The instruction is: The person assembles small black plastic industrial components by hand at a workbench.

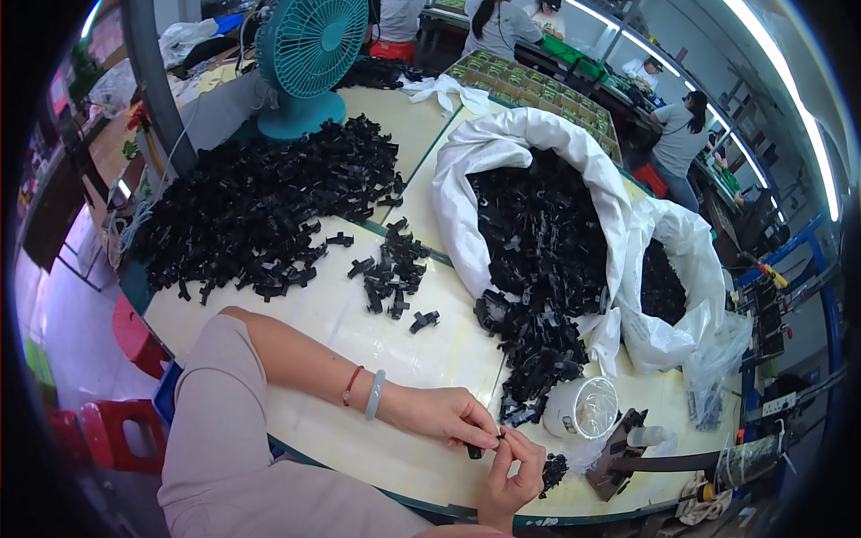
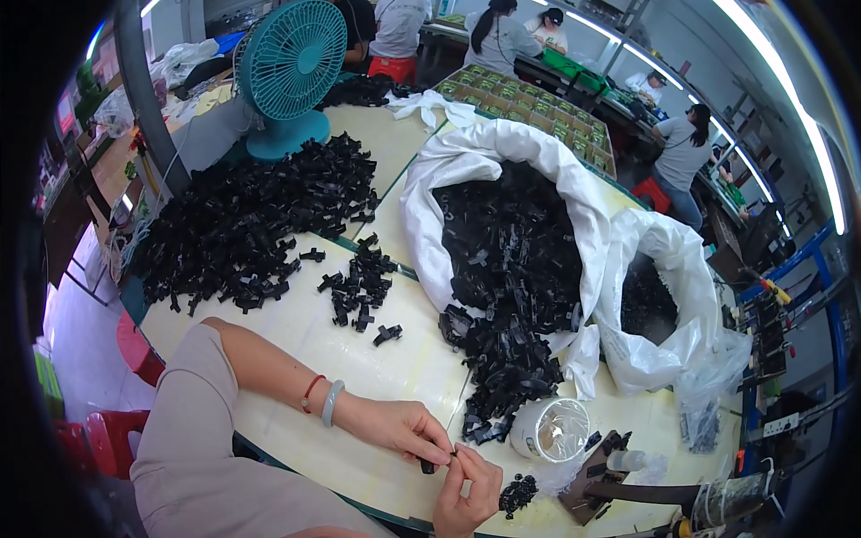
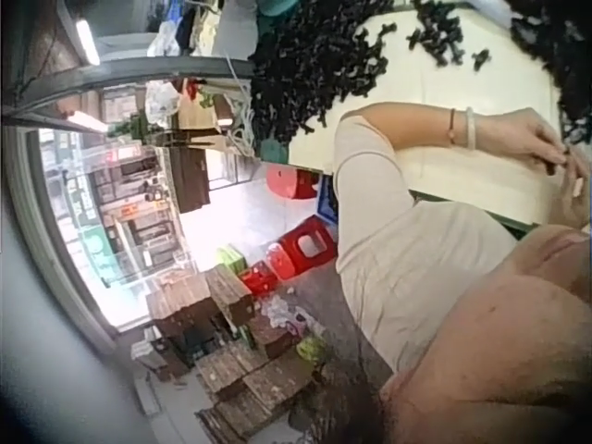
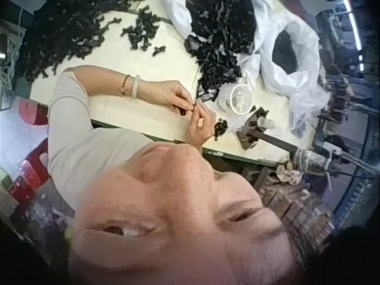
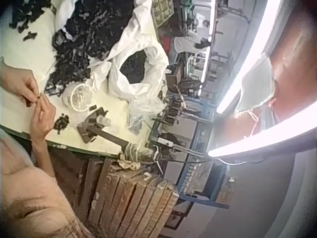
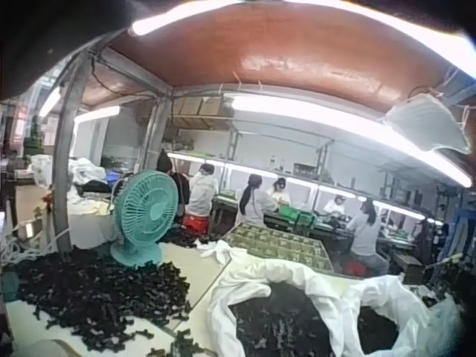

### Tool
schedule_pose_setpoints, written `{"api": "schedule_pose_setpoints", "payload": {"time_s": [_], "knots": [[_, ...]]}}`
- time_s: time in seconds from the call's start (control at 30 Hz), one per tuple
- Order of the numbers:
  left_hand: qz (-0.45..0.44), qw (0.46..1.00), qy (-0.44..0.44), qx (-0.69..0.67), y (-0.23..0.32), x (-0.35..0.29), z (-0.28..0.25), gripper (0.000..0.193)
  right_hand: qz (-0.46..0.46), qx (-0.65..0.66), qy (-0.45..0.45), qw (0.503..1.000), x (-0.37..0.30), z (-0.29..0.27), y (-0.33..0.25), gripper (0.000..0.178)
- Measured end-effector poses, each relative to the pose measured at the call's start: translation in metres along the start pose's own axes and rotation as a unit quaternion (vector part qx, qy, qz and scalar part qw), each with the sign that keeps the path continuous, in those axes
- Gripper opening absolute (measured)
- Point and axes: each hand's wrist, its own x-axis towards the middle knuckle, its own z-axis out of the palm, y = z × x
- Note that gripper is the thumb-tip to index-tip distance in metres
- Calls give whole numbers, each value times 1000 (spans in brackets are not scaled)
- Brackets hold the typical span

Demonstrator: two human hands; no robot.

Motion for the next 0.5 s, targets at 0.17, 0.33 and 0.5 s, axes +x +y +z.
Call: {"api": "schedule_pose_setpoints", "payload": {"time_s": [0.17,0.33,0.5], "knots": [[13,1000,23,-2,-5,-1,6,27,84,48,-19,995,-4,-2,3,7],[8,999,36,1,-8,-2,10,25,96,58,-17,994,-7,-3,0,5],[6,999,41,7,-6,-4,9,24,141,127,-55,980,-4,-11,4,8]]}}
